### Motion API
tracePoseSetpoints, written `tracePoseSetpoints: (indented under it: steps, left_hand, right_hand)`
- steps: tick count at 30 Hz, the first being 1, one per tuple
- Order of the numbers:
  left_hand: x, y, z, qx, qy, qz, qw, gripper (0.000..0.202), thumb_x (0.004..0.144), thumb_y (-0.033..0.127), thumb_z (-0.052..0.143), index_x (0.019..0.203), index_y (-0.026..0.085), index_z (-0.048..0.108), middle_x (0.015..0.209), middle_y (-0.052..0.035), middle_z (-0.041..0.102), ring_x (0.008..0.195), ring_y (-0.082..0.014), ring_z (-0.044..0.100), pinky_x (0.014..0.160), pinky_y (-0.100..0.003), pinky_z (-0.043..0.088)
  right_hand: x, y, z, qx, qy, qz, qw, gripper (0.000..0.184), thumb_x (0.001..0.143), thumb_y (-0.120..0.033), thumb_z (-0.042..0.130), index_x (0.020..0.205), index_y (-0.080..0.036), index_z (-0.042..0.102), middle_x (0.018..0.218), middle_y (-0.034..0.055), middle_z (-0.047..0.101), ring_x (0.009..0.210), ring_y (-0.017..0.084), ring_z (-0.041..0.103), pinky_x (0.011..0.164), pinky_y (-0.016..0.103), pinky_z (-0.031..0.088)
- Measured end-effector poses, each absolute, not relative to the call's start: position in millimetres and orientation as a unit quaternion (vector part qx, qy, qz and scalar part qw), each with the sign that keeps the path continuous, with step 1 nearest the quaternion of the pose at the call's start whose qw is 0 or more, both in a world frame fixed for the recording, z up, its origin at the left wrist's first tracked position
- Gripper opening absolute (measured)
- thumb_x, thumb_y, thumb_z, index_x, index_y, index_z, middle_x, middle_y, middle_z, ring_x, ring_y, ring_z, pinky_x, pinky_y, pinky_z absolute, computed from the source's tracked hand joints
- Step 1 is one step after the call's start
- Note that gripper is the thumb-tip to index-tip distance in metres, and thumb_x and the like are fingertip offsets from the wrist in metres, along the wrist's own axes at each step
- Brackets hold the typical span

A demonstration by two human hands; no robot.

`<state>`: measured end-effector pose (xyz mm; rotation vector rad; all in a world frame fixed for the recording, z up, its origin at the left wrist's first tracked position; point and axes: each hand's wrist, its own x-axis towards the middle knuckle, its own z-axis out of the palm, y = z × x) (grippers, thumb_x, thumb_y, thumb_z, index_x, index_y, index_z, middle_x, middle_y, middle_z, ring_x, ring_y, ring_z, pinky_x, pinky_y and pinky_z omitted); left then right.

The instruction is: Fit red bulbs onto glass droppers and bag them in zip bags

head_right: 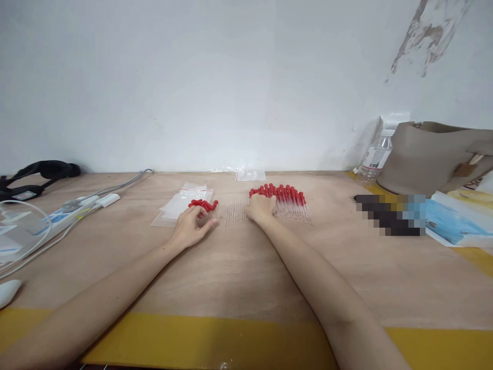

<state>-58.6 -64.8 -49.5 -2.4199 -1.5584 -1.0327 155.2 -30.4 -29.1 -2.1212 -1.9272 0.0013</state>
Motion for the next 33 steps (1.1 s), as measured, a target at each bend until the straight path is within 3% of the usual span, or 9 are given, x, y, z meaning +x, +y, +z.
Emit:
tracePoseSetpoints:
  steps: [6, 11, 19, 26, 30, 33]
  left_hand:
    - [-62.5, -60.2, -47.1, -0.774, -0.546, -0.307, 0.089, 0.031, 0.07, 0.049, 0.056, 0.068, 0.019, 0.051, 0.074, -0.0025, 0.055, 0.077, -0.0203, 0.051, 0.068, -0.031, 0.035]
    - [-63.2, -54.8, -41.4, -0.756, -0.552, -0.298, 0.186, 0.018, 0.078, 0.035, 0.049, 0.082, 0.021, 0.059, 0.084, -0.0058, 0.056, 0.083, -0.0237, 0.047, 0.071, -0.035, 0.033]
    - [-63.8, -26.8, -36.1, -0.839, -0.454, -0.184, 0.238, 0.023, 0.082, 0.026, 0.044, 0.098, 0.022, 0.061, 0.112, -0.0097, 0.051, 0.101, -0.0265, 0.043, 0.078, -0.038, 0.032]
    - [-59.7, -14.0, -34.8, -0.866, -0.431, -0.163, 0.195, 0.016, 0.08, 0.019, 0.047, 0.085, 0.018, 0.062, 0.091, -0.0091, 0.059, 0.09, -0.0252, 0.049, 0.075, -0.038, 0.036]
    - [-60.5, -17.5, -30.9, -0.85, -0.415, -0.305, 0.111, 0.011, 0.08, 0.023, 0.049, 0.082, 0.018, 0.059, 0.086, -0.0068, 0.058, 0.088, -0.0221, 0.049, 0.078, -0.035, 0.039]
    - [-54.5, -28.6, -30.0, -0.803, -0.425, -0.417, -0.007, 0.011, 0.081, 0.028, 0.049, 0.084, 0.019, 0.054, 0.083, -0.0039, 0.058, 0.079, -0.0173, 0.052, 0.073, -0.03, 0.041]
  right_hand:
    - [147.3, -31.4, -27.2, -0.743, -0.657, 0.018, 0.126, 0.018, 0.072, -0.027, 0.05, 0.075, -0.013, 0.062, 0.077, 0.0116, 0.063, 0.077, 0.024, 0.058, 0.079, 0.039, 0.025]
    - [146.5, -30.5, -27.0, -0.746, -0.652, 0.036, 0.13, 0.018, 0.071, -0.027, 0.051, 0.076, -0.014, 0.062, 0.082, 0.012, 0.063, 0.08, 0.025, 0.058, 0.079, 0.04, 0.026]
    - [148.1, -26.2, -29.7, -0.749, -0.641, 0.063, 0.155, 0.023, 0.071, -0.032, 0.05, 0.076, -0.014, 0.062, 0.079, 0.013, 0.064, 0.078, 0.026, 0.058, 0.079, 0.041, 0.029]
    - [166.8, -33.3, -17.9, -0.73, -0.646, 0.066, 0.212, 0.026, 0.078, -0.034, 0.043, 0.068, -0.016, 0.059, 0.072, 0.0098, 0.063, 0.074, 0.024, 0.058, 0.072, 0.036, 0.035]
    - [180.3, -53.9, -21.7, -0.694, -0.668, 0.063, 0.26, 0.022, 0.082, -0.029, 0.038, 0.079, -0.016, 0.056, 0.082, 0.0098, 0.063, 0.077, 0.019, 0.057, 0.063, 0.027, 0.038]
    - [188.5, -74.2, -32.6, -0.61, -0.717, 0.065, 0.332, 0.018, 0.083, -0.025, 0.039, 0.089, -0.015, 0.053, 0.083, 0.0085, 0.062, 0.076, 0.017, 0.056, 0.065, 0.027, 0.04]
